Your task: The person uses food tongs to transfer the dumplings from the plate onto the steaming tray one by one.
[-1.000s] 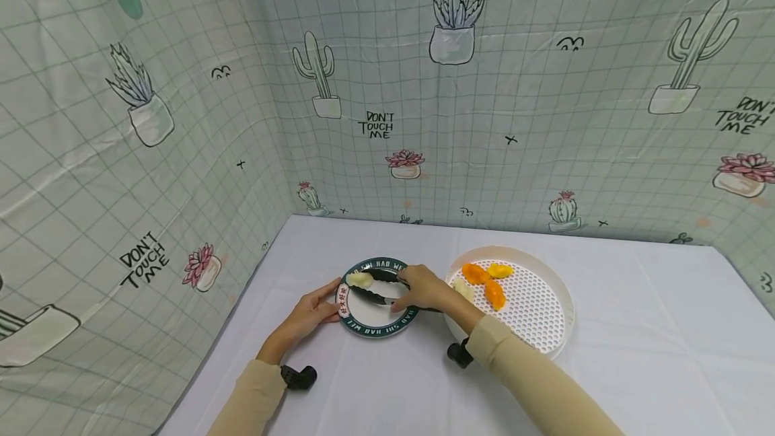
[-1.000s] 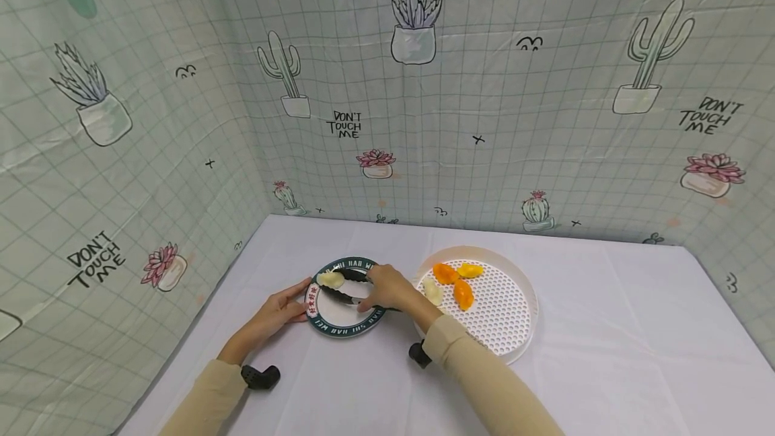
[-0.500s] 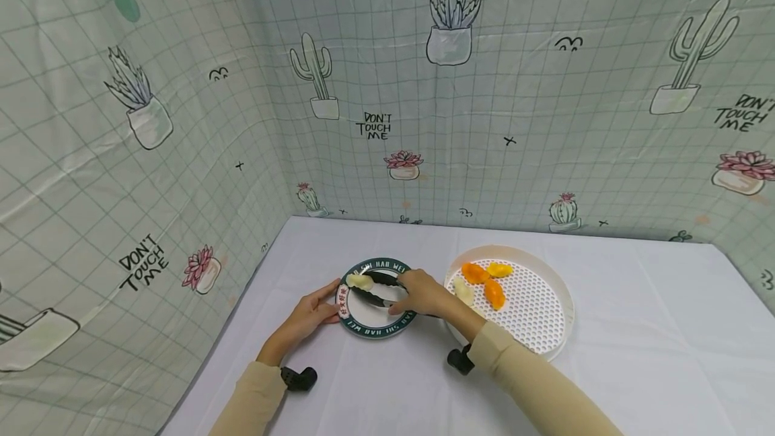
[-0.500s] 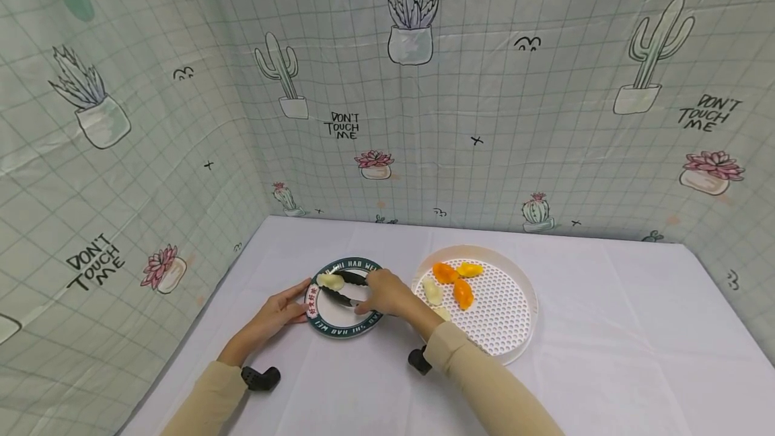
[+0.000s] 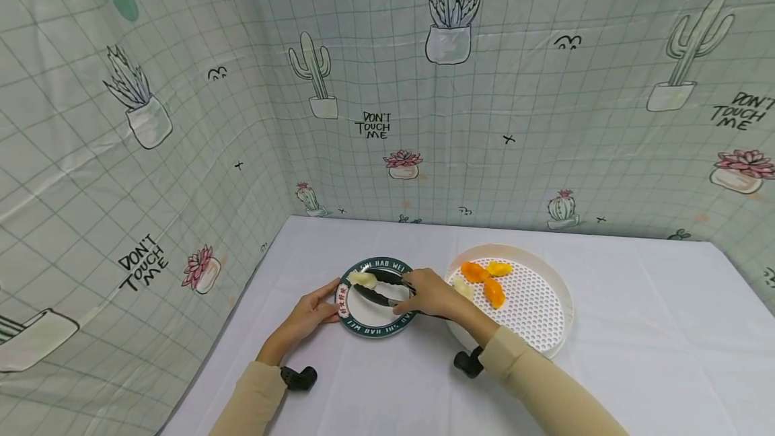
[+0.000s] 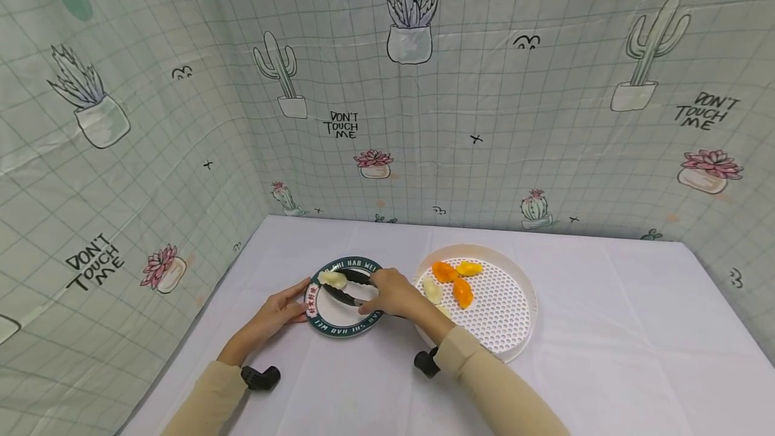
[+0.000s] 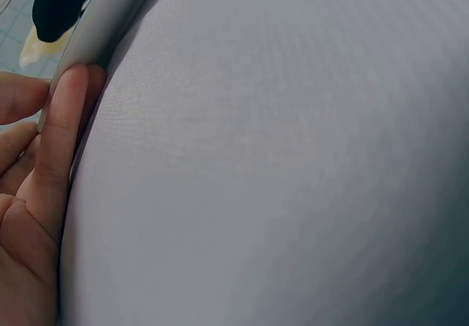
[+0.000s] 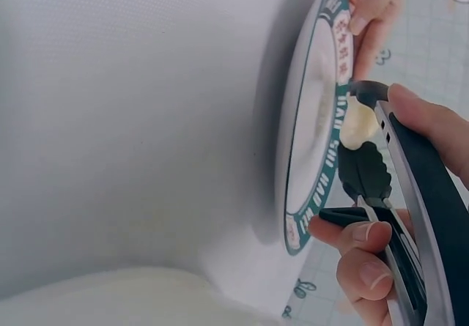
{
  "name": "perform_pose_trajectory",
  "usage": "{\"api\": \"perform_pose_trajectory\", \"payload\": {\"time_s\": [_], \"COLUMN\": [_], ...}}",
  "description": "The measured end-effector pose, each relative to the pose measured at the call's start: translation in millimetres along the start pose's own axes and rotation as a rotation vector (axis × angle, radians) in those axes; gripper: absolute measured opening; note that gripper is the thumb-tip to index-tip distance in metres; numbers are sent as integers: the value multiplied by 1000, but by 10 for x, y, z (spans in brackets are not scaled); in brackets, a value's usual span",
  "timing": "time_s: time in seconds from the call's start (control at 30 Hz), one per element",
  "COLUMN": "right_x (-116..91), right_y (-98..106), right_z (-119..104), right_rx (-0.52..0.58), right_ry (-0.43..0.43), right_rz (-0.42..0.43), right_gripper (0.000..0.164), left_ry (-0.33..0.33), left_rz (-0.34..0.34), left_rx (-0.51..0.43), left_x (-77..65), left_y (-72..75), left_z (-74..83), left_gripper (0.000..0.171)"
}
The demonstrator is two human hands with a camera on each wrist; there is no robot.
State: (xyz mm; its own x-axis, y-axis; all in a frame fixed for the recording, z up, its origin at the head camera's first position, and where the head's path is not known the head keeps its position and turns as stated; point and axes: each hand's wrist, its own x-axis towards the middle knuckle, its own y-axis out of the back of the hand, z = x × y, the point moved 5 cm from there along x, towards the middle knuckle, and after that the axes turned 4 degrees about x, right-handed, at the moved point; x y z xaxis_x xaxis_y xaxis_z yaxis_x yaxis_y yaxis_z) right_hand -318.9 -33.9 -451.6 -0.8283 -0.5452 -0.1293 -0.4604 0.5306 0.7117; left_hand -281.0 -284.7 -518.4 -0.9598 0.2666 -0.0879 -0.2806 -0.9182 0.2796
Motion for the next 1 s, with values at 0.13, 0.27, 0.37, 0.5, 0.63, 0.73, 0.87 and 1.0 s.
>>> {"api": "perform_pose_trajectory", "payload": {"time_s": [0.13, 0.27, 0.37, 0.5, 0.63, 0.73, 0.87, 1.0], "right_x": [-42, -100, -140, -196, -273, -334, -430, -536], "right_y": [43, 92, 121, 156, 203, 242, 301, 369], "right_z": [4, 9, 18, 24, 22, 27, 51, 91], "right_rx": [-5, 16, 29, 20, 22, 33, 46, 50], "right_ry": [13, 21, 24, 28, 37, 42, 40, 40], "right_rz": [2, 10, 10, 15, 32, 38, 54, 68], "right_gripper": [69, 70, 70, 71, 70, 68, 70, 73], "left_ry": [8, 7, 8, 19, 31, 32, 20, 22], "left_rz": [8, 4, 6, 19, 32, 35, 28, 32], "left_rx": [9, 5, 1, 18, 35, 38, 38, 35], "left_x": [-6, -7, -3, 1, 4, 5, 3, 6], "left_y": [3, 2, 2, 4, 10, 13, 3, -3], "left_z": [-8, -5, -2, -6, -7, -2, 11, 14], "left_gripper": [63, 63, 63, 63, 63, 63, 63, 63]}}
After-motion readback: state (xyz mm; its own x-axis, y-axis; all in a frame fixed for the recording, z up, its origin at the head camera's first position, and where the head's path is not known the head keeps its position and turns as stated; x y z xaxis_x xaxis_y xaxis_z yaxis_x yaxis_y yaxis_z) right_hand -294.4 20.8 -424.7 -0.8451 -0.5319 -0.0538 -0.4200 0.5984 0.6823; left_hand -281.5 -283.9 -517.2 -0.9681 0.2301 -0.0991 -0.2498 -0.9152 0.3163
